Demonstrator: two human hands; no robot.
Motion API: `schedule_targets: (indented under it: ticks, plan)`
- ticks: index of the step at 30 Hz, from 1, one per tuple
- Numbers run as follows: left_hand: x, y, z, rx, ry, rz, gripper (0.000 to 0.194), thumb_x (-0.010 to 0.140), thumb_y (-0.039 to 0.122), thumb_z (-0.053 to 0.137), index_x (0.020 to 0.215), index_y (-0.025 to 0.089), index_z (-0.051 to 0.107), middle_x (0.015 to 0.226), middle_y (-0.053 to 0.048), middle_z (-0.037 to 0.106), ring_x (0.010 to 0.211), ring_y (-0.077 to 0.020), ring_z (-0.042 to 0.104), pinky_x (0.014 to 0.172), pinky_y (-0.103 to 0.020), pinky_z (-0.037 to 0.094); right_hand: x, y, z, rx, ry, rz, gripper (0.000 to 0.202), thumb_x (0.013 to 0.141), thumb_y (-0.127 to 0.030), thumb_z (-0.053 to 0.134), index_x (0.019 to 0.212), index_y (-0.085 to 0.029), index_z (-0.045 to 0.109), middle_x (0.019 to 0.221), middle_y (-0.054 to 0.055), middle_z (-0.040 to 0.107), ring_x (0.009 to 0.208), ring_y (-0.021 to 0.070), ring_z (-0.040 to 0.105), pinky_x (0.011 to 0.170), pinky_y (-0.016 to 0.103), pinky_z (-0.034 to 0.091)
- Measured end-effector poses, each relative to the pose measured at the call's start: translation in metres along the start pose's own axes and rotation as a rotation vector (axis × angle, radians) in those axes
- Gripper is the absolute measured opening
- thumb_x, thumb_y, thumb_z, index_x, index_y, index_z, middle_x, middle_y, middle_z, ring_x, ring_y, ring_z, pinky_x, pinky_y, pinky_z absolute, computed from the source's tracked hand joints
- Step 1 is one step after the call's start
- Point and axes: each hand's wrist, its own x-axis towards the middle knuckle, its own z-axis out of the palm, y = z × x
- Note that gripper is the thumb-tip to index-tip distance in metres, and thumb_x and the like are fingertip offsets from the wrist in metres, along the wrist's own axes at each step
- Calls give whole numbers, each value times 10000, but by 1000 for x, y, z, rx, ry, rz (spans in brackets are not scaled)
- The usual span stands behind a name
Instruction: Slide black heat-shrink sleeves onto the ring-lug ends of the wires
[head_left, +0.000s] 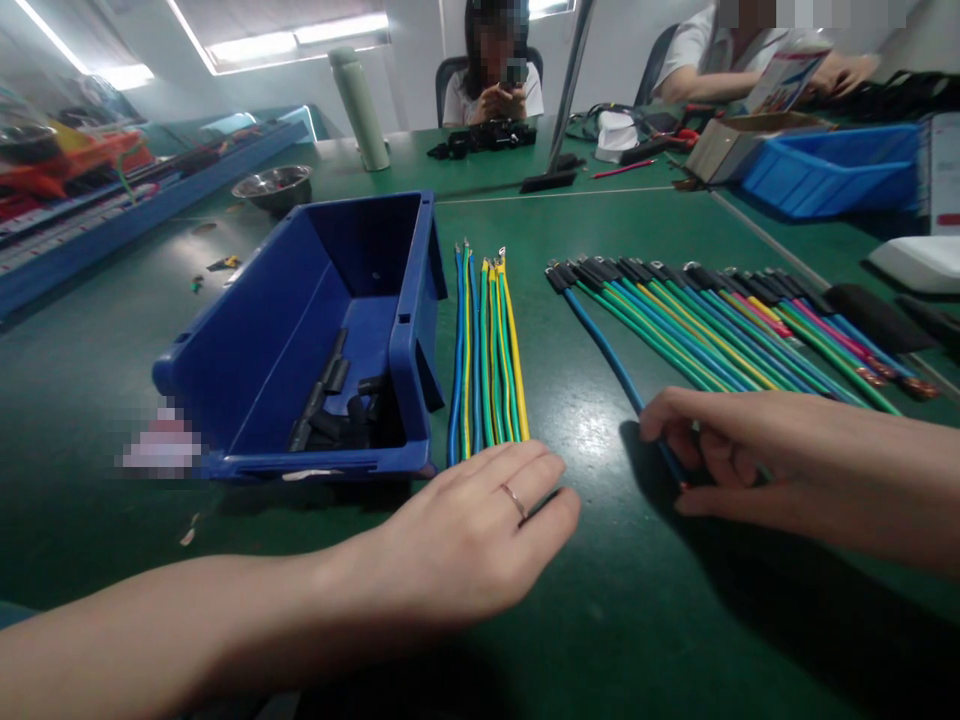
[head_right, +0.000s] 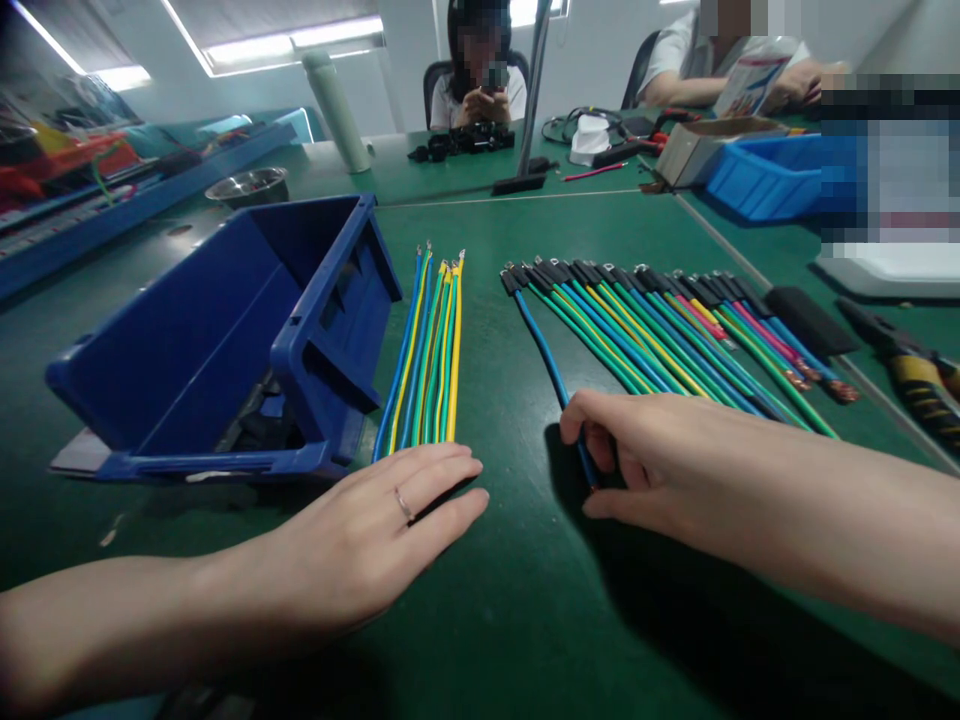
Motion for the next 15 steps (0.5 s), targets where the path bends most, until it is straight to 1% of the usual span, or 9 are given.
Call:
schedule_targets:
  ticks: [3, 6, 10, 13, 15]
  plan:
    - [0, 0, 1, -6, -7, -9, 471, 1257, 163, 345, 1162, 117, 804, 1176, -132, 851, 1135, -229, 819, 1106, -331, 657, 12, -1, -12, 43, -92, 5, 121, 874, -298, 774, 984, -309, 726, 634, -12, 681, 513, 202, 601, 473, 329, 433]
    - [1, 0, 2, -11, 1, -8, 461, 1258, 165, 354, 1157, 116, 802, 1169, -127, 851, 1140, -229, 822, 1120, -329, 652, 16, -3, -16, 29, -50, 20, 178, 896, -402, 786, 1036, -295, 762, 665, 3, 692, 520, 205, 602, 483, 341, 444]
    - [1, 0, 1, -8, 21, -1, 462, 1255, 155, 351, 1148, 119, 799, 1165, -116, 858, 1134, -233, 830, 1114, -327, 658, 16, -3, -14, -5, 39, 46, 244, 975, -504, 718, 1051, -278, 770, 775, 62, 763, 627, 250, 698, 563, 376, 497]
    - [1, 0, 0, -1, 35, -2, 456, 1256, 155, 359, 1141, 124, 799, 1174, -112, 865, 1146, -235, 832, 1102, -326, 666, 16, -2, -10, -100, 113, 14, 353, 1059, -593, 582, 993, -287, 744, 838, 97, 795, 706, 305, 757, 622, 415, 509]
    - [1, -1, 0, 3, 42, 3, 442, 1254, 151, 366, 1149, 126, 795, 1179, -109, 868, 1147, -232, 834, 1106, -327, 667, 16, -2, -7, -237, 172, -15, 412, 1095, -601, 476, 992, -283, 717, 868, 120, 811, 735, 341, 782, 633, 429, 498]
